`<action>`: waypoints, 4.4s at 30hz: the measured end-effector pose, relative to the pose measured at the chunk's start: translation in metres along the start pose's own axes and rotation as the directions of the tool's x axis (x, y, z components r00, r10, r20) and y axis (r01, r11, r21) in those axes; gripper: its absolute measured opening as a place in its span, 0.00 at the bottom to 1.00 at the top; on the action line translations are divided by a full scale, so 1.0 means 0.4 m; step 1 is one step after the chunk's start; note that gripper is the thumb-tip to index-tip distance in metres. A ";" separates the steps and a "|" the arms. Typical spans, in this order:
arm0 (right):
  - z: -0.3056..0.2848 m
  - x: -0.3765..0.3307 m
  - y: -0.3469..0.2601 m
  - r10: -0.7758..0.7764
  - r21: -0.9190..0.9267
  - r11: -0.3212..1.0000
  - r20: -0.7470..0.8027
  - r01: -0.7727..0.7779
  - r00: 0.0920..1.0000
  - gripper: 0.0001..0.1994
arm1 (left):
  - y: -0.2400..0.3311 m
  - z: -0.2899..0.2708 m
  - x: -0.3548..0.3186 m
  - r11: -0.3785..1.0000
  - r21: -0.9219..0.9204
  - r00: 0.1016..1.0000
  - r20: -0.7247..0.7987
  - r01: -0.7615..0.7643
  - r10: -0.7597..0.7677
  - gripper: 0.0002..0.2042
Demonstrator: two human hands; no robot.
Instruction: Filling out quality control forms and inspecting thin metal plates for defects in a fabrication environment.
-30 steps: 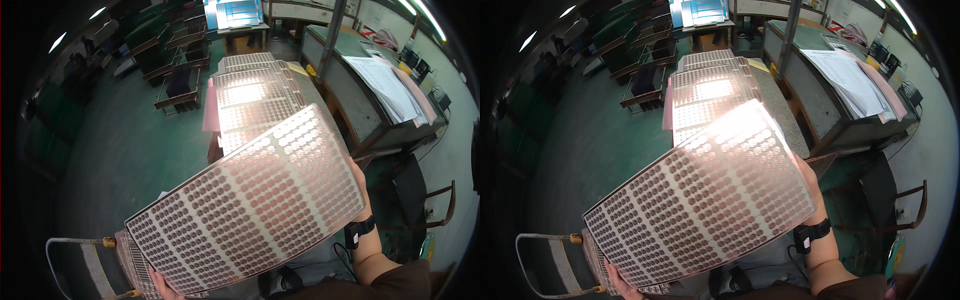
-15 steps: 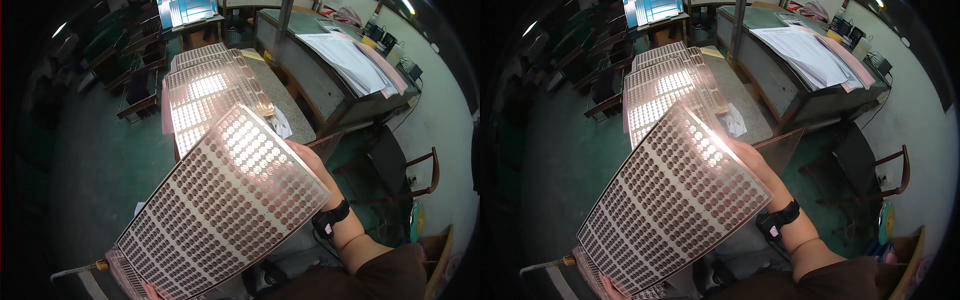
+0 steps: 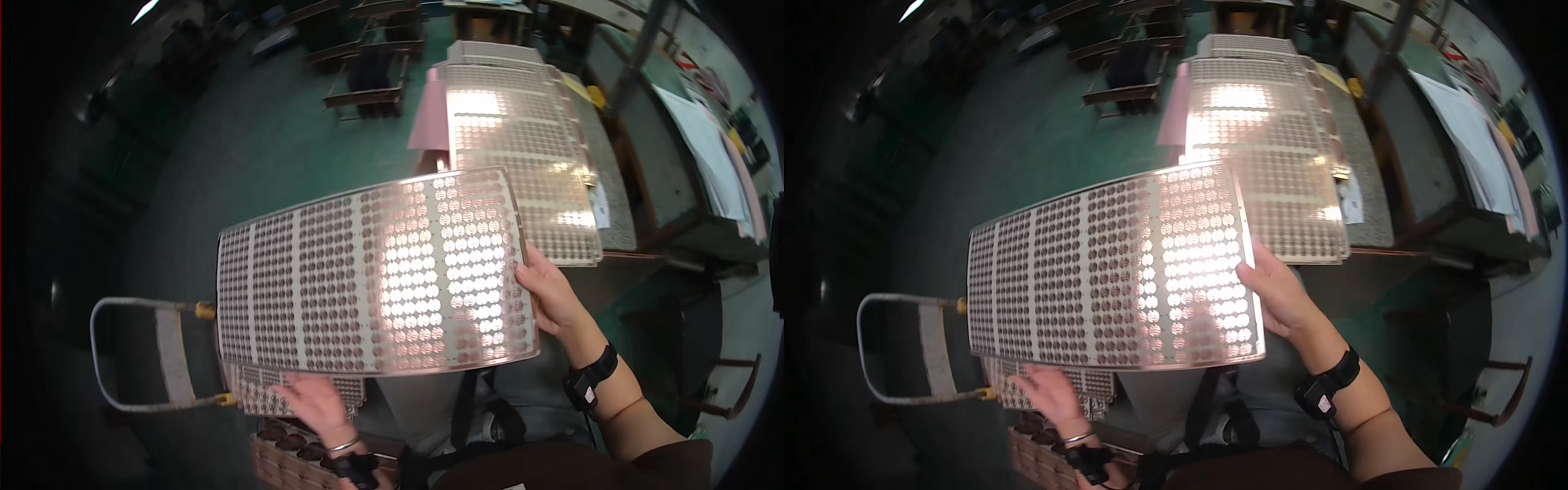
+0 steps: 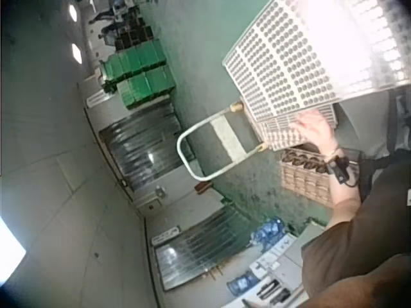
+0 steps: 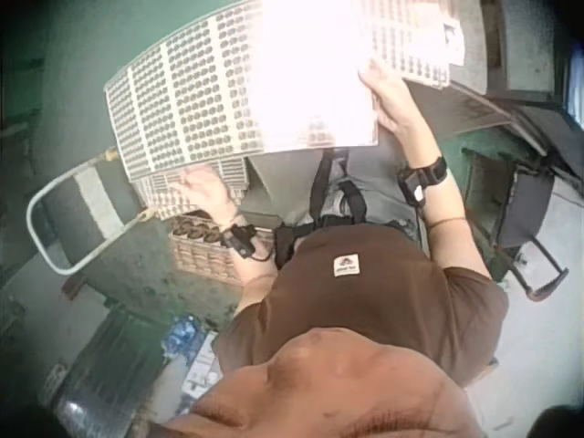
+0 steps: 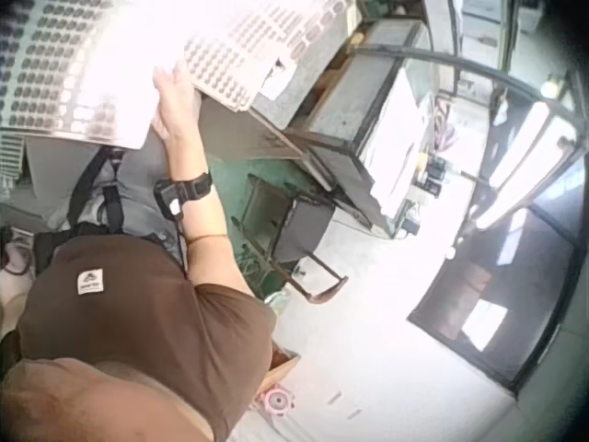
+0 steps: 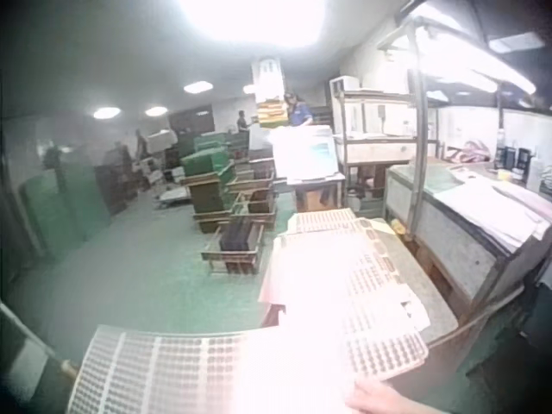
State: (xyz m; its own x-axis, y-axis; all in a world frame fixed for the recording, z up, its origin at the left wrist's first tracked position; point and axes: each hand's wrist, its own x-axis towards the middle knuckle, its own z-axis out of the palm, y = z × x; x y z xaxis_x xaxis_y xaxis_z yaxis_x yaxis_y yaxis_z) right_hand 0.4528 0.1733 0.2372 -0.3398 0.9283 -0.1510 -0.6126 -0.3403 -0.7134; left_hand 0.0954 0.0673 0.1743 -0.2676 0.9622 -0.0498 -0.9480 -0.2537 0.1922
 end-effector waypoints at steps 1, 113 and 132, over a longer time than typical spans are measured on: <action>0.044 0.012 0.049 0.033 0.028 0.999 0.038 -0.034 0.999 0.28 | -0.068 0.020 -0.015 0.994 0.105 0.997 0.069 0.028 -0.035 0.16; -0.210 -0.173 -0.276 -0.660 -0.264 0.730 -0.033 0.631 0.750 0.07 | 0.192 0.112 0.045 0.004 0.974 0.922 0.215 -0.229 0.322 0.29; -0.060 -0.088 -0.106 -0.177 0.266 0.930 -0.284 0.255 0.942 0.17 | -0.332 0.332 0.046 0.968 0.249 0.995 0.097 -0.015 -0.009 0.23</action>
State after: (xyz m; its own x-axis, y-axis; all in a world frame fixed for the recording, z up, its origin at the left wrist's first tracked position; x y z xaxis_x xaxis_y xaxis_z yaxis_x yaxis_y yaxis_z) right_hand 0.5080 0.1587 0.2564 -0.0086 0.9776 -0.2104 -0.8459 -0.1193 -0.5199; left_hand 0.2393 0.1318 0.2778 -0.2407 0.9696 0.0441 -0.8711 -0.2359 0.4307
